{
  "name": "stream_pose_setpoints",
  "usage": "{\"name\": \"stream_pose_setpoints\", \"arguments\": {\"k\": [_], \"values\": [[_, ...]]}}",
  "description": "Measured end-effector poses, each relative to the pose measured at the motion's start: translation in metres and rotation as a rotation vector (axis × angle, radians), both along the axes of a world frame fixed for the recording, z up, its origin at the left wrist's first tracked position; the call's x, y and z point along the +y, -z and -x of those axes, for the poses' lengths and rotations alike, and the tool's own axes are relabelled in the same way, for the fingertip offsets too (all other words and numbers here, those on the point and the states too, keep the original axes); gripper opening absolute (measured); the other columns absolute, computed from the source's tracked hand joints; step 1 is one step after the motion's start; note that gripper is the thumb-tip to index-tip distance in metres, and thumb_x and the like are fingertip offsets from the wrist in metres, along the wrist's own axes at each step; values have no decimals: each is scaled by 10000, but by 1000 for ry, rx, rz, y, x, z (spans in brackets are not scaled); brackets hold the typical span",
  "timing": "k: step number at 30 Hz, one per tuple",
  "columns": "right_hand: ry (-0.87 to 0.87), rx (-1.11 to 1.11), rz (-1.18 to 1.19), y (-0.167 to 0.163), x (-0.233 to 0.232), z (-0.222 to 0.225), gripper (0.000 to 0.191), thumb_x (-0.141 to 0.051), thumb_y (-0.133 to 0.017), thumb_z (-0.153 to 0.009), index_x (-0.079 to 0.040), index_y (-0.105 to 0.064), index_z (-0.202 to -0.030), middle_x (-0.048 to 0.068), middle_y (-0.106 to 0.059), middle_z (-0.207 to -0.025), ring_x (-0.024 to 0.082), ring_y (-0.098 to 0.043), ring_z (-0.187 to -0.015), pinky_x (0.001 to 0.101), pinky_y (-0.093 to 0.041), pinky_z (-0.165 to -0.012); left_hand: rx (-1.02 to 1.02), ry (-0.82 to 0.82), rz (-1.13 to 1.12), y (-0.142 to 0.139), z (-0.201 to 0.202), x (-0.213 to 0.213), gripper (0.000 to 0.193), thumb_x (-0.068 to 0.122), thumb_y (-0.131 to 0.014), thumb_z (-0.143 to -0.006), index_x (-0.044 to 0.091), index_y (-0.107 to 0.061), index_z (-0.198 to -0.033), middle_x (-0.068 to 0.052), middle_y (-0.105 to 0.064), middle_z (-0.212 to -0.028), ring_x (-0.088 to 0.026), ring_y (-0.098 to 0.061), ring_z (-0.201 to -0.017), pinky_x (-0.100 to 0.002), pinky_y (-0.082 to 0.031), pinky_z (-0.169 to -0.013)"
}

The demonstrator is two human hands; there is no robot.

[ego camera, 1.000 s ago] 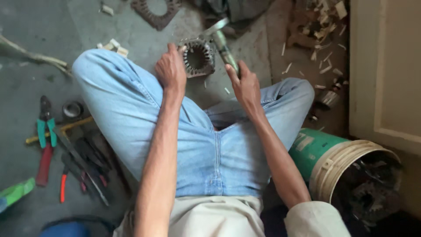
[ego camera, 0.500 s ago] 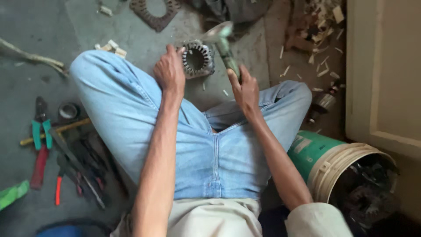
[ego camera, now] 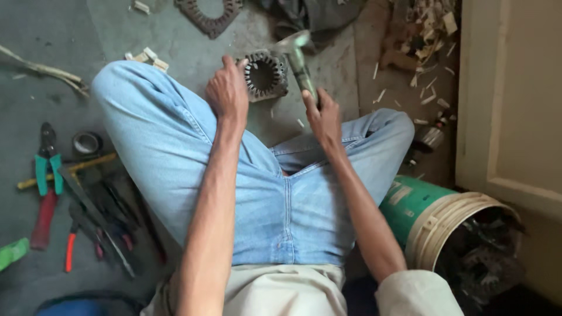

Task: The person sits cross-legged on the workshop floor and uses a hand driving tool to press slotted metal motor laminations into place, repositioning the rings between strikes and setting worked pieces aside. They pick up new rings one at a time and repeat the fitting motion.

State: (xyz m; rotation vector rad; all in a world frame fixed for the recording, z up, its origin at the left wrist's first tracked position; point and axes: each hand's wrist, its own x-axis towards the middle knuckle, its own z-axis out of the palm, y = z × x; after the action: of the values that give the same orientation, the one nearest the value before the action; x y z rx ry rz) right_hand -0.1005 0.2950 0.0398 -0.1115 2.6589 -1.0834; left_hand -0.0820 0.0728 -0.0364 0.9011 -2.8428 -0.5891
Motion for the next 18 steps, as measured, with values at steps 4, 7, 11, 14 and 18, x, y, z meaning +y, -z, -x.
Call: {"name": "stream_pose_setpoints", "arguments": {"k": [4,7,11,14,18], "values": [[-23,-129,-12,0,-1,-5,458,-485,-589,-1011,-46,-599,-883,55,-562,-597,162,-560,-534,379,-448,-506,9,-11,9,1,2,-1,397,472,-535,-1047,82,-573,-987,-172,-713,-699,-372,-716,-647,-493,-543,-530],[-38,63,-16,-2,-3,-6,457,-471,-585,-1029,-34,-594,-896,52,-572,-599,152,-566,-523,375,-438,-525,11,-43,11,7,7,-1,407,480,-521,-1057,78,-560,-1005,-162,-715,-694,-368,-717,-644,-489,-543,-516],[-50,37,-35,-7,-7,-1,472,-487,-576,-1023,-24,-596,-930,133,-582,-637,272,-579,-568,437,-435,-548,65,-40,103,17,8,-3,395,463,-497,-1073,79,-536,-990,-140,-713,-687,-341,-720,-621,-473,-545,-502],[-68,38,-217,-14,-9,5,507,-515,-583,-1025,-16,-601,-939,192,-581,-673,378,-572,-605,494,-423,-591,53,-7,127,22,10,-4,406,463,-479,-1085,68,-527,-1001,-141,-710,-686,-328,-721,-607,-448,-553,-492],[-77,78,-136,-24,-11,3,508,-523,-566,-1021,-19,-595,-963,197,-603,-705,415,-598,-648,507,-439,-608,43,-17,124,24,12,-3,401,468,-473,-1076,83,-519,-977,-130,-713,-680,-320,-725,-611,-449,-556,-488]]}}
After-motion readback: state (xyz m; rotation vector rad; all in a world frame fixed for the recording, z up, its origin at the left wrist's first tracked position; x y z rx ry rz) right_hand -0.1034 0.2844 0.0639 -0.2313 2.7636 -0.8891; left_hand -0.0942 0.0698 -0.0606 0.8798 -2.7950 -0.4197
